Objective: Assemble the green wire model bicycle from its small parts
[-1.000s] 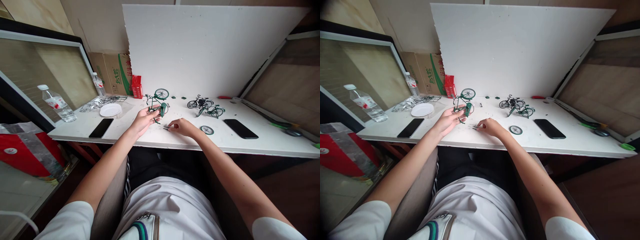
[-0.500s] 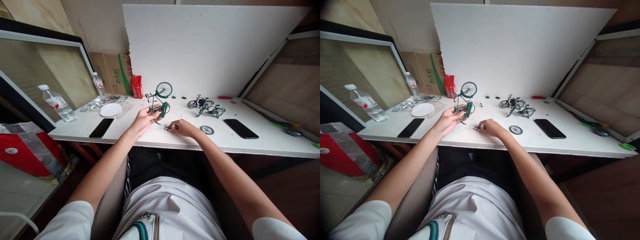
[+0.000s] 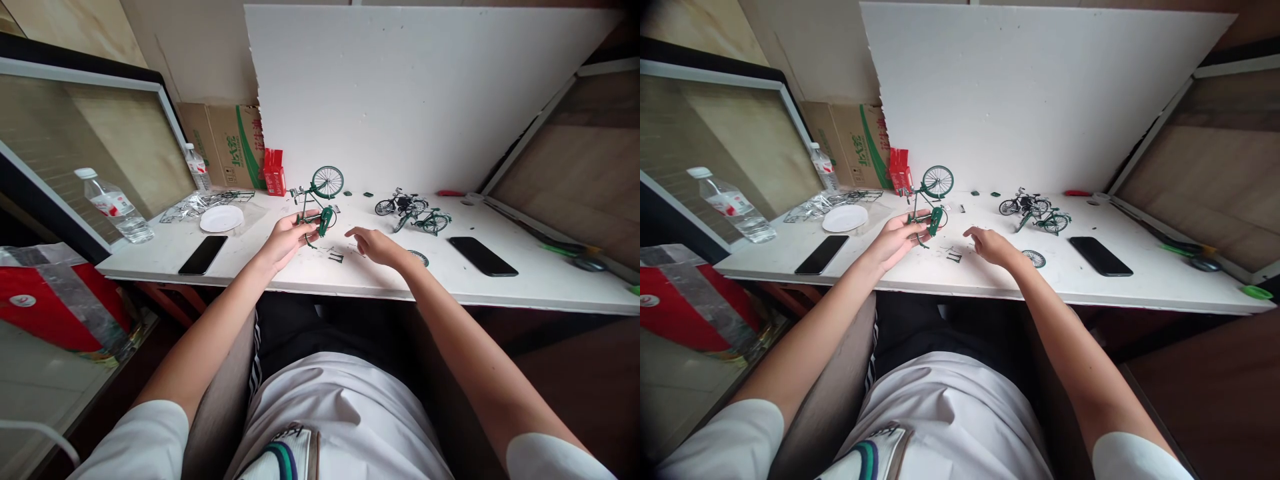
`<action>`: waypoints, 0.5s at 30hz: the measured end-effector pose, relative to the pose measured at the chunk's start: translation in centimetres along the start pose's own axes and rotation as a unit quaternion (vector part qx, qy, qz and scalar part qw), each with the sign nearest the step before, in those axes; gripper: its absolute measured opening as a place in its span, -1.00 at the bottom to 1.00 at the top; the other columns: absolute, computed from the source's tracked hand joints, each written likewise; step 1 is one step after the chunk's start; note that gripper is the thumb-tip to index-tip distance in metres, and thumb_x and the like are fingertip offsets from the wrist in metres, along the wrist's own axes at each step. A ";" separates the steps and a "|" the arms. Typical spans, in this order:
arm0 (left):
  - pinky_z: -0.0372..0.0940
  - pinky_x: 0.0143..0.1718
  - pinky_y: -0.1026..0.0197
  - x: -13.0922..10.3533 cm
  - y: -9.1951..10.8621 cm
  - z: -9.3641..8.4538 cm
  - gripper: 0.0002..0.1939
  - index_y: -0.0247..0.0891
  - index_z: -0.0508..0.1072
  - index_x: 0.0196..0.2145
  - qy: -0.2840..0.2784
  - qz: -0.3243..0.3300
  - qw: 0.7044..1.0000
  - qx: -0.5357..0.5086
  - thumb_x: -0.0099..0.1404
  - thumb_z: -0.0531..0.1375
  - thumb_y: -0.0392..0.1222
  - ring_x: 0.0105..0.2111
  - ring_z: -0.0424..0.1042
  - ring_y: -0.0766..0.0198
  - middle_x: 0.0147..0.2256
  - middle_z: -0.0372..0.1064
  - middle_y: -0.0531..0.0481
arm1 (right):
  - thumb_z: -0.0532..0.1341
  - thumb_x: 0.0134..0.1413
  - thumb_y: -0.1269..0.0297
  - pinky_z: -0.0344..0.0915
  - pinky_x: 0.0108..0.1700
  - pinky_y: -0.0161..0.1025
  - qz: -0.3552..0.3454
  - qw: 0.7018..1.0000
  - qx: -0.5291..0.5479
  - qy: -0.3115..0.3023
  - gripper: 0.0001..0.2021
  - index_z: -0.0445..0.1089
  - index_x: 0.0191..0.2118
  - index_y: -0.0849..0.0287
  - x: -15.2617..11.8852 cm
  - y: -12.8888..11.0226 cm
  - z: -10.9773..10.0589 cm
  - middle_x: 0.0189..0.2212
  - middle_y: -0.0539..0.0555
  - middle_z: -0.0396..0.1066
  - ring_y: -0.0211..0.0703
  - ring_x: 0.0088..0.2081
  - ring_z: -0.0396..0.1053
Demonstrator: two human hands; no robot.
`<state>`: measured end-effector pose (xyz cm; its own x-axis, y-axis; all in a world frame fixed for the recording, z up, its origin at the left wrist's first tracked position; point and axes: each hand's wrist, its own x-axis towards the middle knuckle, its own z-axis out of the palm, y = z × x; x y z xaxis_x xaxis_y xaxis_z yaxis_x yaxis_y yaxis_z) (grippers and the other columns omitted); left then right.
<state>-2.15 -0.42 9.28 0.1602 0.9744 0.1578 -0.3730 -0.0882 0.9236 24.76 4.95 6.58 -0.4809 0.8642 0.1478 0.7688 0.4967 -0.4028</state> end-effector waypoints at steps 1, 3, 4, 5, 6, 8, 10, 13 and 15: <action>0.37 0.06 0.06 0.1 0.0 0.0 -0.57 -0.33 0.56 0.06 0.006 -0.003 1.000 0.002 0.23 0.41 -0.35 -0.08 0.63 0.11 -0.07 0.64 -0.24 | -0.01 0.47 0.42 0.23 -0.25 -0.25 0.011 1.000 -0.012 0.014 -0.58 0.47 0.24 0.24 0.0 0.3 -0.4 -0.34 0.14 0.58 -0.13 -0.37 0.42; 0.38 0.04 0.07 0.2 -0.2 -0.1 -0.56 -0.33 0.54 0.07 0.015 -0.011 1.000 0.006 0.22 0.41 -0.34 -0.10 0.64 0.11 -0.09 0.64 -0.23 | 0.01 0.49 0.36 0.26 -0.23 -0.25 0.039 0.998 -0.028 0.032 -0.61 0.49 0.21 0.22 0.0 1.0 -1.3 -0.25 0.18 0.62 -0.11 -0.32 0.47; 0.38 0.03 0.08 0.3 -0.3 -0.2 -0.55 -0.33 0.53 0.07 0.018 -0.015 1.000 0.009 0.22 0.41 -0.34 -0.10 0.64 0.11 -0.09 0.64 -0.23 | 0.04 0.50 0.31 0.28 -0.21 -0.25 0.056 0.997 -0.033 0.031 -0.63 0.49 0.20 0.20 -0.1 1.5 -1.9 -0.19 0.19 0.63 -0.11 -0.29 0.49; 0.38 0.03 0.08 0.3 -0.3 -0.3 -0.55 -0.33 0.53 0.08 0.020 -0.017 1.000 0.012 0.22 0.41 -0.34 -0.09 0.64 0.12 -0.08 0.63 -0.23 | 0.08 0.49 0.26 0.30 -0.20 -0.25 0.075 0.996 -0.040 0.022 -0.65 0.50 0.20 0.18 -0.2 2.0 -2.4 -0.14 0.19 0.64 -0.10 -0.26 0.51; 0.39 0.02 0.09 0.3 -0.4 -0.3 -0.54 -0.33 0.53 0.08 0.022 -0.019 0.999 0.014 0.21 0.41 -0.34 -0.09 0.64 0.12 -0.08 0.63 -0.22 | 0.13 0.47 0.22 0.32 -0.18 -0.24 0.095 0.994 -0.052 0.006 -0.66 0.49 0.20 0.15 -0.3 2.5 -2.9 -0.08 0.19 0.64 -0.09 -0.23 0.53; 0.39 0.00 0.12 0.4 -0.5 -0.4 -0.55 -0.33 0.53 0.08 0.021 -0.020 0.999 0.016 0.22 0.40 -0.34 -0.09 0.64 0.13 -0.09 0.64 -0.22 | 0.25 0.37 0.15 0.37 -0.13 -0.20 0.132 0.986 -0.100 -0.029 -0.63 0.50 0.20 0.12 -0.7 3.8 -3.9 0.01 0.20 0.61 0.00 -0.12 0.54; 0.39 -0.03 0.15 0.5 -0.6 -0.5 -0.56 -0.33 0.53 0.07 0.019 -0.021 1.000 0.014 0.23 0.38 -0.34 -0.11 0.64 0.14 -0.10 0.64 -0.21 | 0.36 0.22 0.11 0.41 -0.01 -0.10 0.156 0.973 -0.166 -0.035 -0.53 0.49 0.20 0.13 -1.1 5.1 -4.8 0.05 0.22 0.58 0.19 0.10 0.48; 0.38 -0.04 0.16 0.5 -0.7 -0.5 -0.58 -0.34 0.53 0.06 0.020 -0.022 1.000 0.010 0.23 0.36 -0.35 -0.14 0.65 0.16 -0.11 0.64 -0.20 | 0.42 0.12 0.03 0.41 0.08 0.02 0.202 0.958 -0.202 -0.035 -0.40 0.45 0.25 0.09 -1.8 6.4 -5.8 0.11 0.22 0.55 0.33 0.26 0.35; 0.38 -0.04 0.16 0.5 -0.7 -0.5 -0.58 -0.34 0.53 0.06 0.020 -0.021 1.000 0.010 0.23 0.35 -0.36 -0.14 0.66 0.16 -0.11 0.64 -0.20 | 0.43 0.11 0.04 0.43 0.06 0.00 0.229 0.954 -0.186 -0.053 -0.37 0.43 0.28 0.06 -2.0 6.8 -6.3 0.13 0.19 0.55 0.28 0.21 0.42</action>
<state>-2.29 0.26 8.56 0.1382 0.9849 0.1044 -0.3479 -0.0505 0.9362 33.60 7.07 9.22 -0.0836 0.9942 -0.0676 0.9954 0.0802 -0.0520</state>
